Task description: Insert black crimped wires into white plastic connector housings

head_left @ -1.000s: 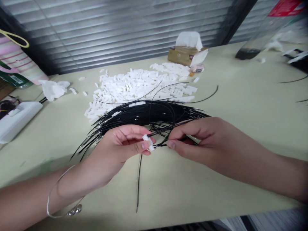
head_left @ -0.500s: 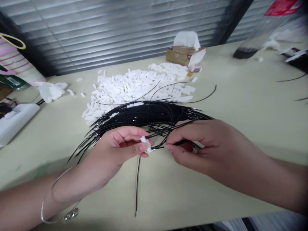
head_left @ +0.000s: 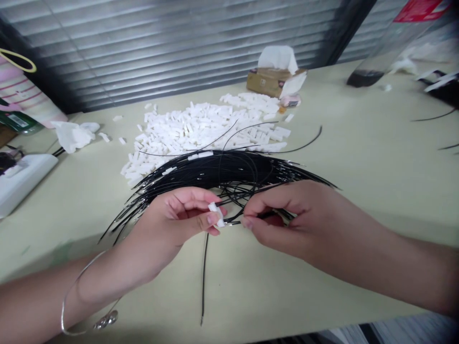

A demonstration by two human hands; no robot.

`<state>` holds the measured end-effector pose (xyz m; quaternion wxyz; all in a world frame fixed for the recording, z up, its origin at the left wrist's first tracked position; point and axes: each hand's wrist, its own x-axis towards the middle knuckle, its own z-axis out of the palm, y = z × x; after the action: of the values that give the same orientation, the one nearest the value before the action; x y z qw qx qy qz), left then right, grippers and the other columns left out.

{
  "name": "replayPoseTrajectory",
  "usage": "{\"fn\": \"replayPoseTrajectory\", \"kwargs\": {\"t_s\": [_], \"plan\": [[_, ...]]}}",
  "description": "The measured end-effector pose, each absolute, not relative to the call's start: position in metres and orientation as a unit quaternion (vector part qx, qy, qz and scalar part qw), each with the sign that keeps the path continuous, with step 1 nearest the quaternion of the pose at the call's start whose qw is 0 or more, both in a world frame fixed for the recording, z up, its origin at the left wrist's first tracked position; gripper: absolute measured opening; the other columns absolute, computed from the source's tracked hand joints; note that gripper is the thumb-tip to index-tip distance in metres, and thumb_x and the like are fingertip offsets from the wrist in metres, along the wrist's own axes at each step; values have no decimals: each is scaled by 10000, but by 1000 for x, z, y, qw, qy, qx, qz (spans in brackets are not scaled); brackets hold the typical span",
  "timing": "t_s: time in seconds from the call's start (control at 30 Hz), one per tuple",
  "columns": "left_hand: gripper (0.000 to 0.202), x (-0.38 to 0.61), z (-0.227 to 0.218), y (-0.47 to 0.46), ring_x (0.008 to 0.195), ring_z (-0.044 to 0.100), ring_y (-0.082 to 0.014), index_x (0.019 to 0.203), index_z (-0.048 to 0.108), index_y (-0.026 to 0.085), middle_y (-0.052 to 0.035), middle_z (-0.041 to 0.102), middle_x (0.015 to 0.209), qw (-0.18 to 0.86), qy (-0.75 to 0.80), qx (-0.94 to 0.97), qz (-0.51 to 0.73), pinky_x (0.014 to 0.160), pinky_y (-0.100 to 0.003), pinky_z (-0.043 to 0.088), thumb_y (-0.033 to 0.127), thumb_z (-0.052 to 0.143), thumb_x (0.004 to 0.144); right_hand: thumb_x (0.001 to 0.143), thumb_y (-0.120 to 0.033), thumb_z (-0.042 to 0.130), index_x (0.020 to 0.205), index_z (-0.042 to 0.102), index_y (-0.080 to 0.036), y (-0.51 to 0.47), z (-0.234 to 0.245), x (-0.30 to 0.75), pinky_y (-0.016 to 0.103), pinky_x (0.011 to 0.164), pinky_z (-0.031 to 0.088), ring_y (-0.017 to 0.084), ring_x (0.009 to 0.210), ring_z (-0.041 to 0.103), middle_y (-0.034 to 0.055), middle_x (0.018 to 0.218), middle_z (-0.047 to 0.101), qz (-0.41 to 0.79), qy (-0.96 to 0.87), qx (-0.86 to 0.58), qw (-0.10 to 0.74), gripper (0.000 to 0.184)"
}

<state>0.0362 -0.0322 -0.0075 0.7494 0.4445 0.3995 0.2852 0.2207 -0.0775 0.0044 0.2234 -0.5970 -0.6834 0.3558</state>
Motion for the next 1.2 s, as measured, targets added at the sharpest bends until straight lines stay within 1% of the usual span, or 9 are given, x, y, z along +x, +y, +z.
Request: {"fn": "replayPoseTrajectory", "kwargs": {"t_s": [0.2, 0.33, 0.53, 0.7, 0.83, 0.9, 1.03, 1.2], "plan": [[145, 36, -8, -33, 608, 618, -93, 770, 675, 141, -9, 710, 711, 747, 407, 442, 283, 607, -197, 510, 130, 765, 656, 731, -194, 480, 574, 560, -205, -78, 4, 219, 220, 411, 290, 90, 456, 396, -40, 497, 473, 306, -719, -583, 221, 177], [156, 36, -8, -32, 616, 619, -91, 784, 675, 146, -2, 705, 722, 747, 410, 442, 280, 614, -198, 507, 134, 767, 658, 742, -165, 473, 578, 561, -196, -79, 4, 220, 218, 444, 309, 81, 465, 408, -43, 506, 490, 255, -754, -558, 236, 189], [152, 36, -8, -32, 602, 617, -91, 788, 675, 146, 2, 697, 711, 742, 414, 452, 273, 610, -203, 498, 147, 764, 664, 769, -150, 472, 604, 567, -197, -81, 2, 221, 221, 436, 310, 85, 464, 432, -38, 516, 508, 263, -763, -543, 232, 196], [143, 34, -8, -29, 595, 613, -87, 809, 681, 166, 12, 691, 693, 750, 394, 463, 259, 630, -211, 485, 169, 752, 685, 785, -141, 492, 634, 596, -195, -79, 2, 221, 234, 487, 351, 94, 494, 470, -23, 544, 541, 215, -789, -511, 264, 191], [127, 32, -9, -28, 598, 605, -89, 802, 684, 171, 10, 688, 689, 758, 383, 466, 247, 640, -219, 477, 179, 747, 692, 752, -114, 516, 639, 601, -205, -79, 2, 222, 235, 488, 364, 99, 509, 489, -25, 554, 554, 221, -780, -509, 288, 168], [132, 32, -8, -28, 599, 599, -91, 802, 682, 168, 6, 687, 690, 758, 386, 465, 245, 633, -221, 477, 184, 748, 689, 755, -127, 520, 652, 611, -207, -80, 2, 222, 233, 487, 368, 99, 513, 494, -25, 563, 563, 227, -774, -513, 295, 159], [131, 33, -8, -29, 609, 595, -92, 796, 677, 154, -3, 688, 704, 752, 392, 471, 244, 619, -215, 483, 174, 744, 686, 783, -170, 512, 665, 629, -200, -81, 0, 220, 228, 486, 361, 91, 501, 472, -25, 561, 555, 236, -771, -521, 280, 170], [130, 35, -7, -29, 587, 585, -82, 770, 676, 144, -2, 686, 682, 745, 401, 471, 248, 599, -200, 488, 164, 752, 667, 805, -154, 478, 620, 588, -182, -80, 1, 218, 224, 487, 330, 85, 499, 426, -30, 535, 494, 230, -782, -524, 247, 217]]}}
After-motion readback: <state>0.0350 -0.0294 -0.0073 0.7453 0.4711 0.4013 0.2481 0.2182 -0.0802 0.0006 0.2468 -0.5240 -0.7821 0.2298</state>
